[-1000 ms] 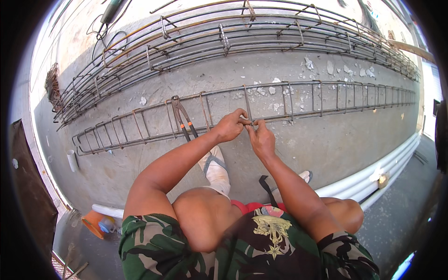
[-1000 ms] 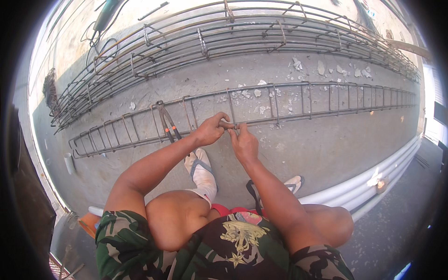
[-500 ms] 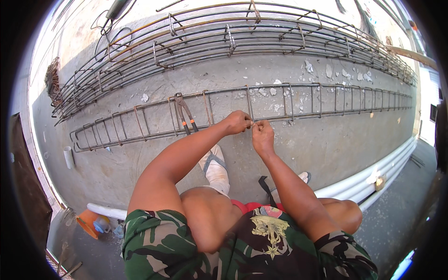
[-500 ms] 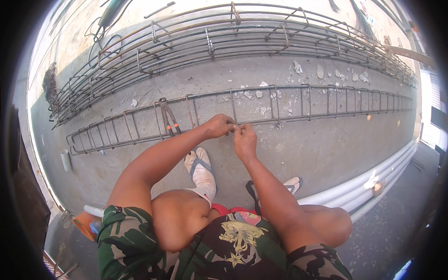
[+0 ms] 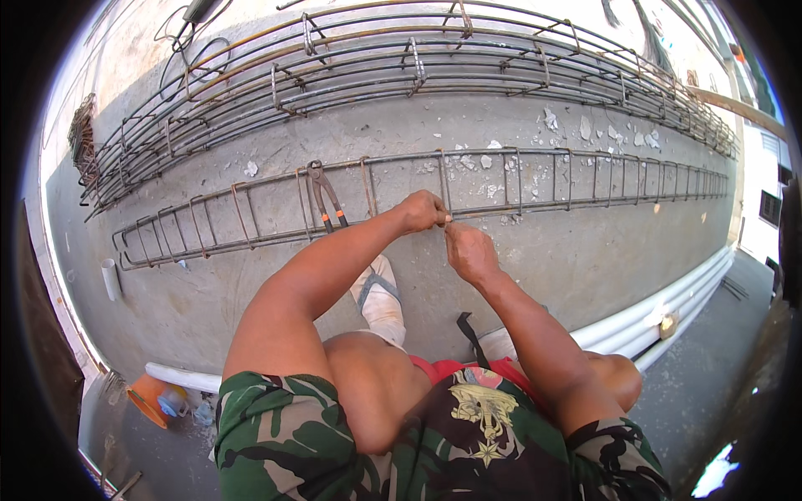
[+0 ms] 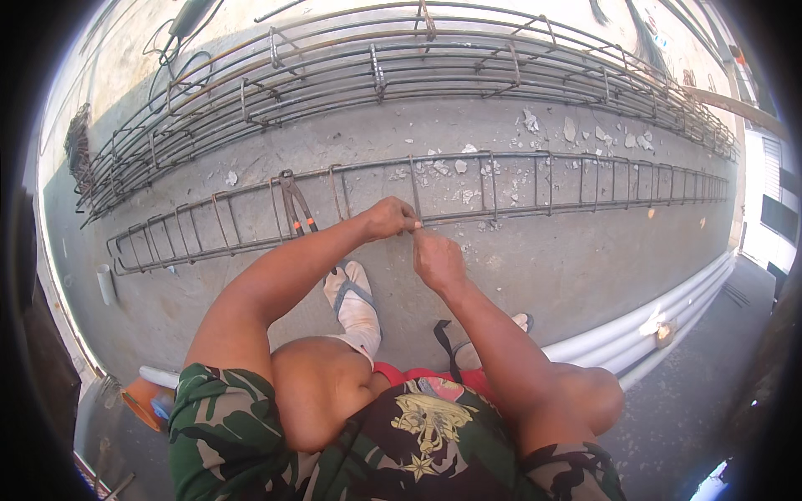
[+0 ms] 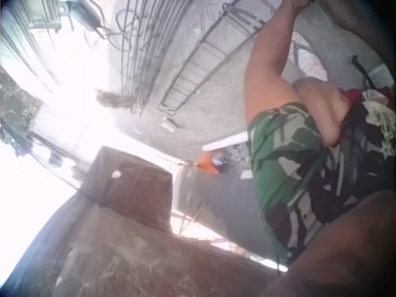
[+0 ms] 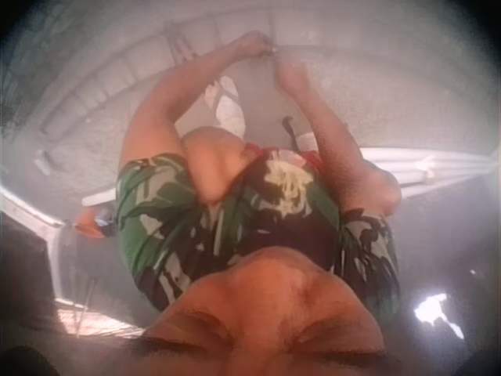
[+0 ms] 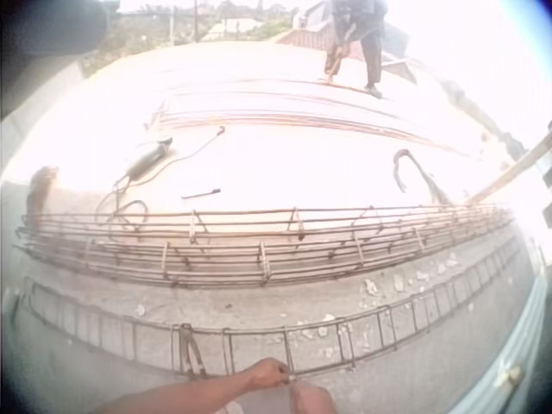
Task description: The person ties steel rebar bars together using wire and pliers to form a ladder-like rebar cage. They repeatedly wrap wire around intersections and twist it tight with pliers, working along the length of the structure.
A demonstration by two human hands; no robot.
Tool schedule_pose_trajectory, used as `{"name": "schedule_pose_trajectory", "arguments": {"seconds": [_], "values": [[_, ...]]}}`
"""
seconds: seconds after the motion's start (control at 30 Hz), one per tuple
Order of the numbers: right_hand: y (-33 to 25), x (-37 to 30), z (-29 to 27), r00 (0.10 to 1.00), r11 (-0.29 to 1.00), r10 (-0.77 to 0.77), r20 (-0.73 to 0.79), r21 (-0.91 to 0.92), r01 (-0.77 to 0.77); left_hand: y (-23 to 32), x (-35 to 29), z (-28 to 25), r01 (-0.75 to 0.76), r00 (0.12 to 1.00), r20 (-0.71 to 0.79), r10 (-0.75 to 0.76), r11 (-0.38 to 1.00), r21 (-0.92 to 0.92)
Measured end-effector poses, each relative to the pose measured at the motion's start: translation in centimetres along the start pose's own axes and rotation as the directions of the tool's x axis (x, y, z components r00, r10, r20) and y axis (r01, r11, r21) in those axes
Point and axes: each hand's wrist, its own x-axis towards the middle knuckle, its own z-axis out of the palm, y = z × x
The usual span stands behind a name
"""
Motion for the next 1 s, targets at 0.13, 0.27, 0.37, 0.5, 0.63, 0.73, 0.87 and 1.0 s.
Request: {"name": "schedule_pose_trajectory", "arguments": {"seconds": [0.13,0.27,0.37,0.5,0.63,0.73,0.87,1.0], "values": [[0.9,4.3,-2.9,0.997,0.997,0.08,-0.004,-0.022,-0.08,0.1,0.1,-0.1,0.001,1.0,0.022,-0.001,1.0,0.002],[0.6,3.7,-2.5,0.987,0.969,0.157,-0.03,-0.187,-0.16,0.5,-0.4,-0.3,0.011,1.0,0.028,-0.01,1.0,-0.018],[0.6,2.4,-1.5,0.977,0.953,0.212,0.012,-0.223,-0.204,0.1,-0.2,-0.1,0.022,1.0,0.012,-0.022,0.999,-0.036],[1.1,0.0,0.6,0.982,0.981,0.188,-0.024,-0.048,-0.189,0.1,0.2,0.1,0.017,1.0,0.002,-0.017,1.0,0.01],[0.7,-0.4,1.2,0.856,0.478,0.426,0.292,0.731,-0.487,0.1,0.2,0.3,-0.018,0.999,-0.035,0.021,0.997,0.073],[-0.5,-0.4,-1.5,0.743,-0.032,0.343,0.574,0.798,-0.602,0.1,-0.1,0.3,-0.036,0.998,-0.057,0.041,0.996,0.084],[0.9,-0.8,-2.0,0.768,0.195,0.271,0.581,0.748,-0.635,0.5,-2.7,-0.3,-0.057,0.939,-0.297,0.176,0.928,0.368],[2.2,-0.4,-4.1,0.896,0.69,0.361,0.257,0.573,-0.442,3.4,-10.8,-6.8,0.319,0.759,-0.648,0.064,0.831,0.456]]}}
